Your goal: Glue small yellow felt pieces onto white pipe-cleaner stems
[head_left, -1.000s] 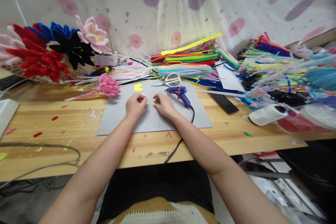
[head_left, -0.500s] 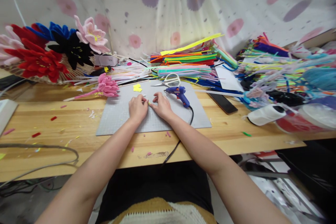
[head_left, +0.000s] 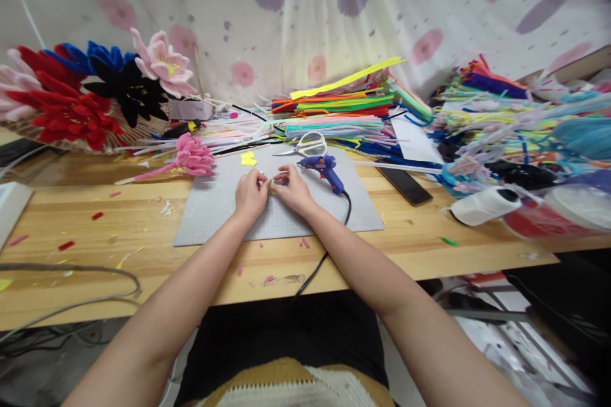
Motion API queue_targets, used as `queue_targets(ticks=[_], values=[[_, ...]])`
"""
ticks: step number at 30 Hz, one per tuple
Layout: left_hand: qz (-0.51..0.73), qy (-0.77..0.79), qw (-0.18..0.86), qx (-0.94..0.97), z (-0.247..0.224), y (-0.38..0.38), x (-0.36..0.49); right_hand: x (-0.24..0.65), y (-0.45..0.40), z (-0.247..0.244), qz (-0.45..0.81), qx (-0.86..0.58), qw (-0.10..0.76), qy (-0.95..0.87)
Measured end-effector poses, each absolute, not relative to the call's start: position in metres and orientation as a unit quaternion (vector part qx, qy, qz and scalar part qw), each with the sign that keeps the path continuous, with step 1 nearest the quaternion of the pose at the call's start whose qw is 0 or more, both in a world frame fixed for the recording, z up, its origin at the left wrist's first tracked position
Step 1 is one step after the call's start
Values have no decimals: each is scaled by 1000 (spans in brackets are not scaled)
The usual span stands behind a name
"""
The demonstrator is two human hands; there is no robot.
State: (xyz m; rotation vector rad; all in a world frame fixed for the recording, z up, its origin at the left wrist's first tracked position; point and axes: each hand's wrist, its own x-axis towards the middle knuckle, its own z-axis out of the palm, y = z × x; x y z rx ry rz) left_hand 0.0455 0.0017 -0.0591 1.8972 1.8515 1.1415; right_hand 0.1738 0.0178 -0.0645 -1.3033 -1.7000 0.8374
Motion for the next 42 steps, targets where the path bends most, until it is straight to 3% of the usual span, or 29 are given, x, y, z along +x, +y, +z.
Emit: queue_targets(ticks=[5, 14, 29, 42], values=[[454, 607, 150, 635, -59, 3, 41, 175, 22, -63, 457, -489, 452, -590], [449, 613, 146, 634, -55, 1, 38, 176, 23, -55, 501, -486, 488, -524], [380, 546, 47, 746, -51, 0, 30, 182, 16, -45, 551, -489, 419, -531], [322, 545, 9, 774, -50, 0, 32, 179, 13, -38, 615, -479, 433, -453]])
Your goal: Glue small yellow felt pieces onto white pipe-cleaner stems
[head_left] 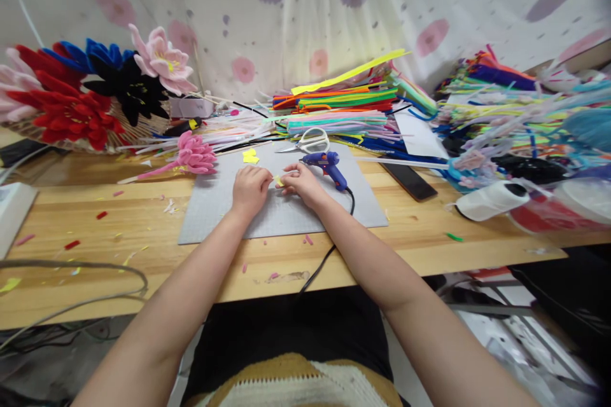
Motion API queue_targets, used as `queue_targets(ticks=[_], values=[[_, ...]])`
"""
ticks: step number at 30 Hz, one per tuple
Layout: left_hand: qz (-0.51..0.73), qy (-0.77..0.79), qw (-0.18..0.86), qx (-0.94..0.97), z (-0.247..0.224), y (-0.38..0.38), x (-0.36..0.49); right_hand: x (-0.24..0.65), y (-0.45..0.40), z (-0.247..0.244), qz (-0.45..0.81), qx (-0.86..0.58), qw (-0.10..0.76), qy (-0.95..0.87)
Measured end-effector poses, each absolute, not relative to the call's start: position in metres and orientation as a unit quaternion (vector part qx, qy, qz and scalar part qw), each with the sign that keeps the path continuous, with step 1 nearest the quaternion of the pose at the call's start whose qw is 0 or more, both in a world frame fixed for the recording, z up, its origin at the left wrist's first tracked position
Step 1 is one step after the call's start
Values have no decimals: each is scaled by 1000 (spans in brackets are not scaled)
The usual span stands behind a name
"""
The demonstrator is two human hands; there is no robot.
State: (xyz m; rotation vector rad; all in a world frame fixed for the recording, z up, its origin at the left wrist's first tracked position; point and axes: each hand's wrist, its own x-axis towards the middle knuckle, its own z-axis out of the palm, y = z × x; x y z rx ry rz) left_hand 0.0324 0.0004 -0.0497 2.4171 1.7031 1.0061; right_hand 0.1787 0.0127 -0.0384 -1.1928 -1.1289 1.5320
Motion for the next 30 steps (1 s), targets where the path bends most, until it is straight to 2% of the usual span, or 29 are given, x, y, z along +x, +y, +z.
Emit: queue_targets(ticks=[15, 18, 24, 30], values=[[331, 596, 36, 731, -50, -3, 38, 179, 13, -38, 621, -472, 436, -449], [375, 578, 92, 719, -49, -5, 38, 180, 13, -38, 615, -472, 432, -461], [489, 547, 303, 609, -56, 3, 33, 182, 15, -42, 591, -465, 422, -507], [520, 525, 398, 544, -59, 8, 33, 182, 12, -37, 563, -475, 389, -553]])
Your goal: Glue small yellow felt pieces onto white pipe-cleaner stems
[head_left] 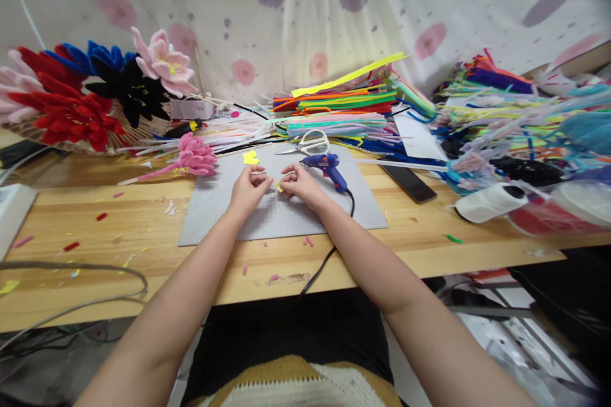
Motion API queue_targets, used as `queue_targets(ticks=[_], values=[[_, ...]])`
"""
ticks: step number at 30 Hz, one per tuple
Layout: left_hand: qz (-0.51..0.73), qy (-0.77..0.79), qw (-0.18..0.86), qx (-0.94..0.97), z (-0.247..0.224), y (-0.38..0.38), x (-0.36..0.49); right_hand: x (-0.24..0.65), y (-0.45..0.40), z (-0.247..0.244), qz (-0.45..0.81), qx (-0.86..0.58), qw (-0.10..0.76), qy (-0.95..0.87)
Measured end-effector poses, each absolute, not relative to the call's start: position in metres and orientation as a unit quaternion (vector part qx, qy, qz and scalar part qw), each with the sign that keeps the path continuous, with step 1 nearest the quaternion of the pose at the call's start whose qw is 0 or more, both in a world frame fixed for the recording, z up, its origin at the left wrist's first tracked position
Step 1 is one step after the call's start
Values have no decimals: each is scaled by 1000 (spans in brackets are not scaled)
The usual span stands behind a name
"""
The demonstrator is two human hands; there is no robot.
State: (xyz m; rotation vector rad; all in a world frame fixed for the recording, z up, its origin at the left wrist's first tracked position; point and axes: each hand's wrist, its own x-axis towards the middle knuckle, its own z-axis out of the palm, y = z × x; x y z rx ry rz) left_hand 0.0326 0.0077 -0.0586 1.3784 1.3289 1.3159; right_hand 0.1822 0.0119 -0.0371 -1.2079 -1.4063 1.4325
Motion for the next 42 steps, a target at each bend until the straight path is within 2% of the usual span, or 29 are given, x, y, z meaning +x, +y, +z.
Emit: queue_targets(ticks=[7, 12, 17, 27, 42], values=[[505, 534, 451, 507, -50, 1, 36, 183, 15, -41, 538, -469, 387, -583], [561, 558, 453, 410, -43, -1, 41, 183, 20, -45, 568, -436, 452, -532], [599, 559, 469, 330, -40, -1, 44, 178, 18, -46, 606, -408, 450, -514], [575, 553, 487, 354, -40, -3, 45, 174, 18, -50, 577, -428, 488, -496], [520, 540, 542, 380, -35, -5, 38, 179, 16, -47, 576, -412, 472, -525]])
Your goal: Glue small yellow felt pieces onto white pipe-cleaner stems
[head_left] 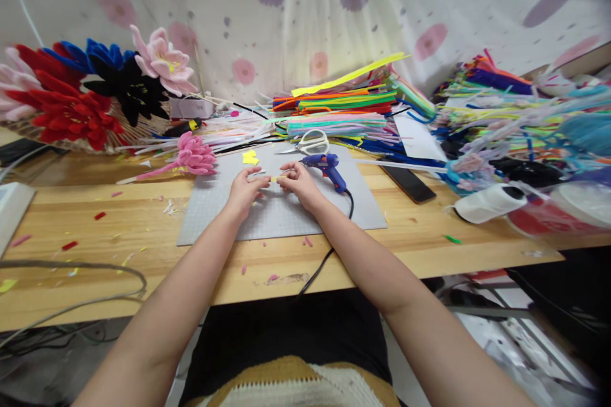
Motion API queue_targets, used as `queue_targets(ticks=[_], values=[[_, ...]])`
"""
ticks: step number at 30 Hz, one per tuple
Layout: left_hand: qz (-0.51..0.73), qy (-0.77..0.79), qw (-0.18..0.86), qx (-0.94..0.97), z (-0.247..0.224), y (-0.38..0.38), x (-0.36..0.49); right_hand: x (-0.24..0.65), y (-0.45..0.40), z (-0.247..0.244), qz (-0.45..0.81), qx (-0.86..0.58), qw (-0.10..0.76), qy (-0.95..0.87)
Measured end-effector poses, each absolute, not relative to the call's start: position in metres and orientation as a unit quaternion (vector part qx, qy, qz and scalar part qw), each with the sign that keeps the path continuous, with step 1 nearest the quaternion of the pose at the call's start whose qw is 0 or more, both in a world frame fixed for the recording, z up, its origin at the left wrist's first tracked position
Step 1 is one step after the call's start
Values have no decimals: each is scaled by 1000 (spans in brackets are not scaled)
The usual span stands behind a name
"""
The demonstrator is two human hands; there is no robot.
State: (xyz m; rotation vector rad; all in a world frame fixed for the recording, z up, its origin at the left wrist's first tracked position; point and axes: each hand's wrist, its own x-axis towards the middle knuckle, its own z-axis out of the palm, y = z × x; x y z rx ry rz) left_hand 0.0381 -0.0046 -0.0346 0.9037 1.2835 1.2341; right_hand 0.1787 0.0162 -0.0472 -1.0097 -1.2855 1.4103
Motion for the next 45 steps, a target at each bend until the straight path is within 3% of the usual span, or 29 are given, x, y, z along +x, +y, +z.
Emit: queue_targets(ticks=[45], values=[[510, 557, 523, 396, -33, -5, 38, 182, 17, -47, 577, -389, 467, -546]])
